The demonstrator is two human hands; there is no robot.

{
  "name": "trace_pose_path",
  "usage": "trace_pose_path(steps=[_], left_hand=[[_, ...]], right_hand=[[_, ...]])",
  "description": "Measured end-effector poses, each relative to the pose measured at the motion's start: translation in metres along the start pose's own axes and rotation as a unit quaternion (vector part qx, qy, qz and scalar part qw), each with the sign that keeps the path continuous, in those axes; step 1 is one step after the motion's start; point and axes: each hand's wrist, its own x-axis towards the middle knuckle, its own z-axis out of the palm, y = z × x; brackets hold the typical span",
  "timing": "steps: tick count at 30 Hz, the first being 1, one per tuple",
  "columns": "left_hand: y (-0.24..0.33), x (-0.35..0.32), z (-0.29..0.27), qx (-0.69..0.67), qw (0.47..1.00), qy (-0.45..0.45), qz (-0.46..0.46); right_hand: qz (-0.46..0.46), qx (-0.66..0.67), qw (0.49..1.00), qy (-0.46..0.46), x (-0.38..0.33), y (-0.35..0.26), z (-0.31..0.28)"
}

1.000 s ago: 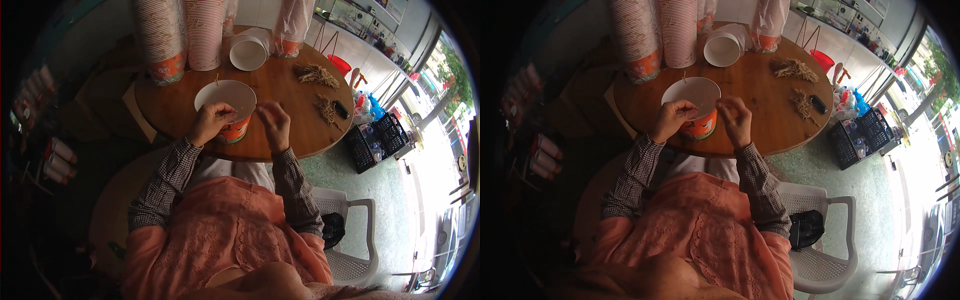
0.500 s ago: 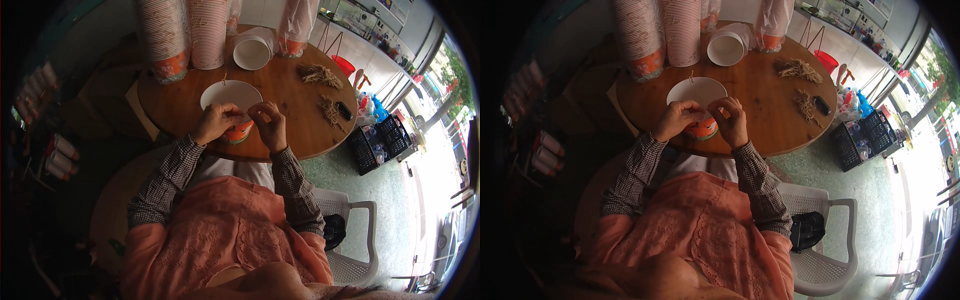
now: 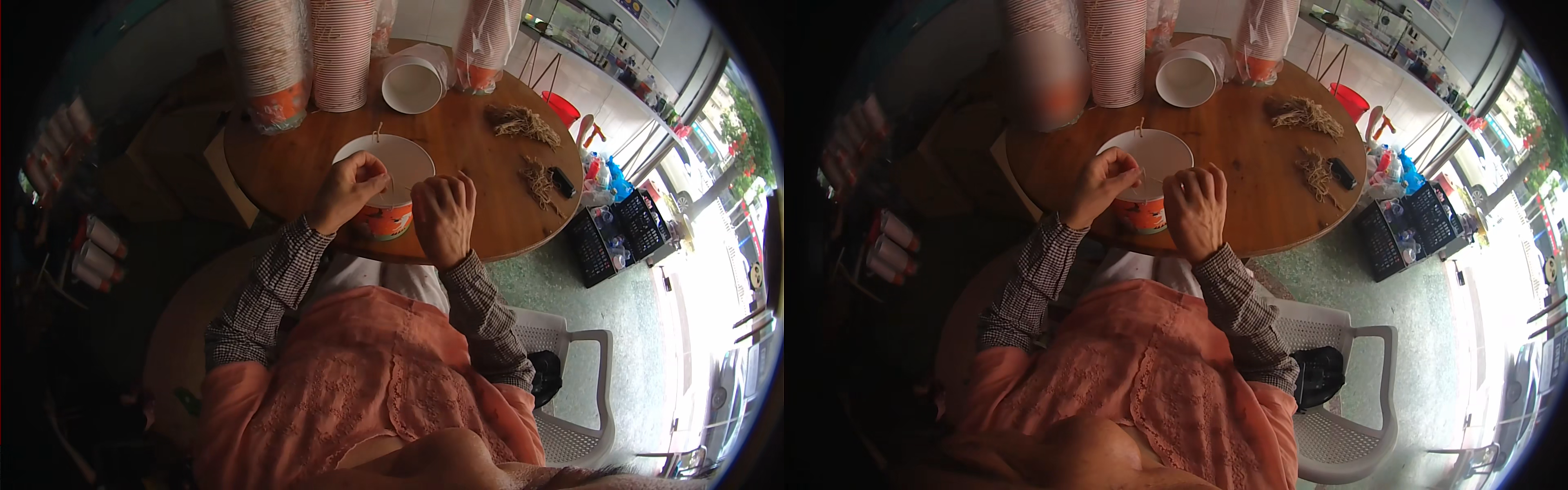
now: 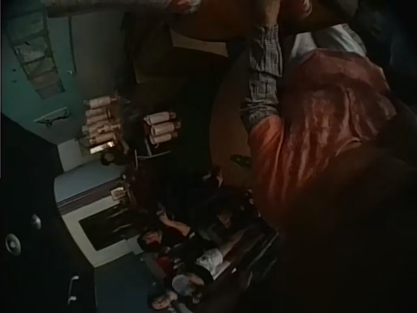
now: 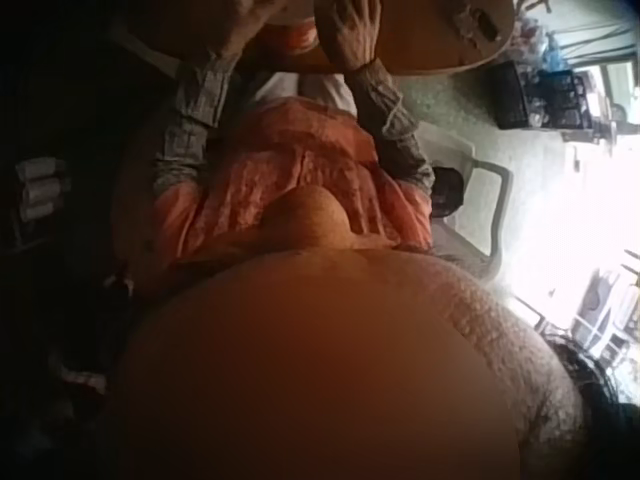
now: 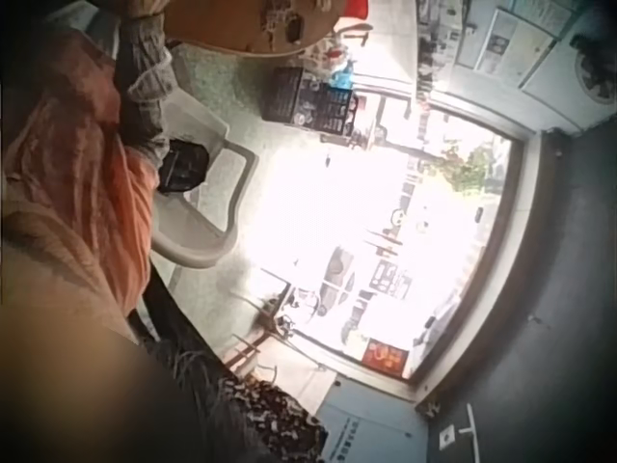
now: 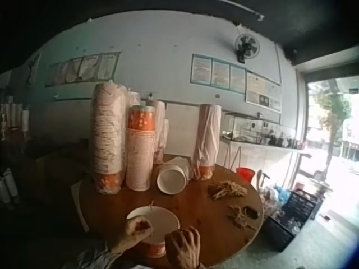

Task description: The recorder is manually attaching string handles to paper buckets by threading the string through pre-punched holes.

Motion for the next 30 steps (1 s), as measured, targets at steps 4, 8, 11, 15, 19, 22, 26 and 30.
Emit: trace_pose_path(steps=[4, 8, 11, 15, 19, 22, 26, 30], left_hand=[[0.014, -0.005, 0.004, -0.099, 0.995, -0.001, -0.024], [0.024, -0.014, 0.011, -0.071, 0.997, 0.005, -0.018], [0.027, -0.016, 0.012, -0.087, 0.995, -0.007, -0.049], [0.022, -0.017, 0.013, -0.063, 0.996, -0.008, -0.056], [0.024, -0.018, 0.015, -0.060, 0.998, -0.013, -0.025], [0.022, -0.019, 0.013, -0.062, 0.998, 0.006, -0.006], [0.017, -0.018, 0.013, -0.059, 0.998, -0.002, 0.006], [0.015, -0.020, 0.019, -0.028, 0.998, 0.030, 0.049]], right_hand=[[0.015, 0.079, 0.997, -0.020, 0.006, -0.015, -0.010], [0.123, 0.269, 0.955, 0.016, 0.015, -0.017, -0.006], [0.174, 0.322, 0.930, 0.014, 0.016, -0.011, 0.003], [0.178, 0.321, 0.930, 0.023, 0.012, -0.007, 0.012], [0.285, 0.493, 0.821, -0.040, 0.012, -0.006, 0.007], [0.344, 0.607, 0.708, -0.108, 0.010, -0.005, 0.005], [0.321, 0.644, 0.683, -0.125, 0.003, 0.000, 0.012], [0.327, 0.631, 0.695, -0.103, 0.003, -0.002, 0.014]])
